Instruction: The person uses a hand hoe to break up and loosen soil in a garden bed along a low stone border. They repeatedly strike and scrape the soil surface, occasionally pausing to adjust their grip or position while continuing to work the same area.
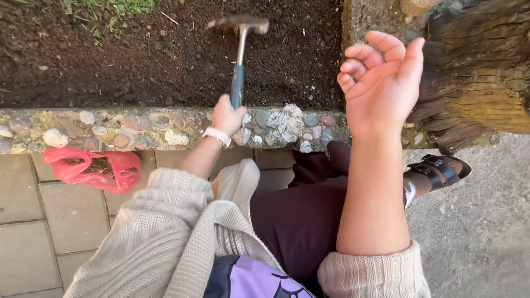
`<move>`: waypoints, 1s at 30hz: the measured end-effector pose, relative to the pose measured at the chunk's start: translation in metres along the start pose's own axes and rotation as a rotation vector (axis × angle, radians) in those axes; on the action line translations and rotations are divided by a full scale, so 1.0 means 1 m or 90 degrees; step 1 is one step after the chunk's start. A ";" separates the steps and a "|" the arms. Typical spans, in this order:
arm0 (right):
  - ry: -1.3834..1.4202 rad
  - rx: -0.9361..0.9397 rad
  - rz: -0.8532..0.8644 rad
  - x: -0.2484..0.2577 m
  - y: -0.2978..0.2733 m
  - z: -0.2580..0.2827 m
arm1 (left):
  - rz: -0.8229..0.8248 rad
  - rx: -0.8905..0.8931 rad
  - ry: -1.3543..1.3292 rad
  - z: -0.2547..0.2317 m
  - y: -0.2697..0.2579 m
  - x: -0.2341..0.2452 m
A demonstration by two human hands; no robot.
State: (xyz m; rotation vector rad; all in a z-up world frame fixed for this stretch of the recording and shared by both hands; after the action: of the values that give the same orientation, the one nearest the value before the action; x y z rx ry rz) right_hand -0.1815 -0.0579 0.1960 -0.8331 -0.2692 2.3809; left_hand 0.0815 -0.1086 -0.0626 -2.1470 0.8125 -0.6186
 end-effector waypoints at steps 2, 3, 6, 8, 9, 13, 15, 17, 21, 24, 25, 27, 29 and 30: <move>-0.011 -0.008 0.004 0.000 0.003 -0.005 | -0.014 -0.016 0.015 -0.028 0.009 0.005; -0.021 -0.014 0.011 -0.001 0.004 -0.007 | -0.031 -0.034 0.030 -0.042 0.013 0.009; -0.037 -0.010 0.013 -0.007 0.002 -0.004 | 0.013 0.028 0.038 -0.057 0.047 0.018; -0.033 -0.006 0.017 -0.003 0.002 -0.004 | -0.004 0.042 0.090 -0.033 0.064 0.012; -0.031 -0.004 0.023 -0.002 0.004 -0.003 | -0.023 0.057 0.139 -0.022 0.072 0.010; -0.021 0.001 0.006 0.000 0.004 0.001 | 0.070 0.049 0.072 0.030 0.060 -0.016; -0.021 -0.008 0.039 -0.006 0.006 -0.004 | 0.073 0.105 0.154 0.048 0.023 -0.019; -0.024 -0.017 0.049 -0.013 0.002 -0.008 | 0.099 0.063 0.021 0.022 -0.010 -0.019; -0.027 -0.026 0.057 -0.017 0.002 -0.009 | 0.095 0.001 0.024 -0.022 -0.016 -0.011; -0.064 -0.020 0.044 -0.023 -0.003 -0.007 | 0.032 -0.086 0.013 -0.083 0.010 0.006; -0.064 -0.016 0.043 -0.019 0.001 -0.008 | 0.034 -0.089 0.015 -0.100 0.044 0.008; -0.032 -0.012 0.061 -0.010 0.005 -0.011 | -0.055 -0.133 0.029 -0.132 0.104 0.013; -0.029 -0.002 0.054 -0.012 0.003 -0.007 | -0.037 -0.121 0.002 -0.165 0.112 0.011; -0.023 0.008 0.047 -0.013 0.003 -0.001 | -0.019 -0.107 -0.022 -0.186 0.117 0.010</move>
State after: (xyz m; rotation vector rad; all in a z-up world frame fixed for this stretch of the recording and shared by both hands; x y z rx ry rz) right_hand -0.1741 -0.0683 0.2001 -0.8084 -0.2418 2.4661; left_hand -0.0728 -0.2645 -0.0395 -2.3193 0.8409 -0.5442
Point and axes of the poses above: each hand's wrist, its own y-axis towards the middle knuckle, its own x-axis out of the back of the hand, z = x × y, the point moved 7 cm from there along y, towards the middle knuckle, and after that the axes turned 13 degrees about z, right-handed, at the moved point
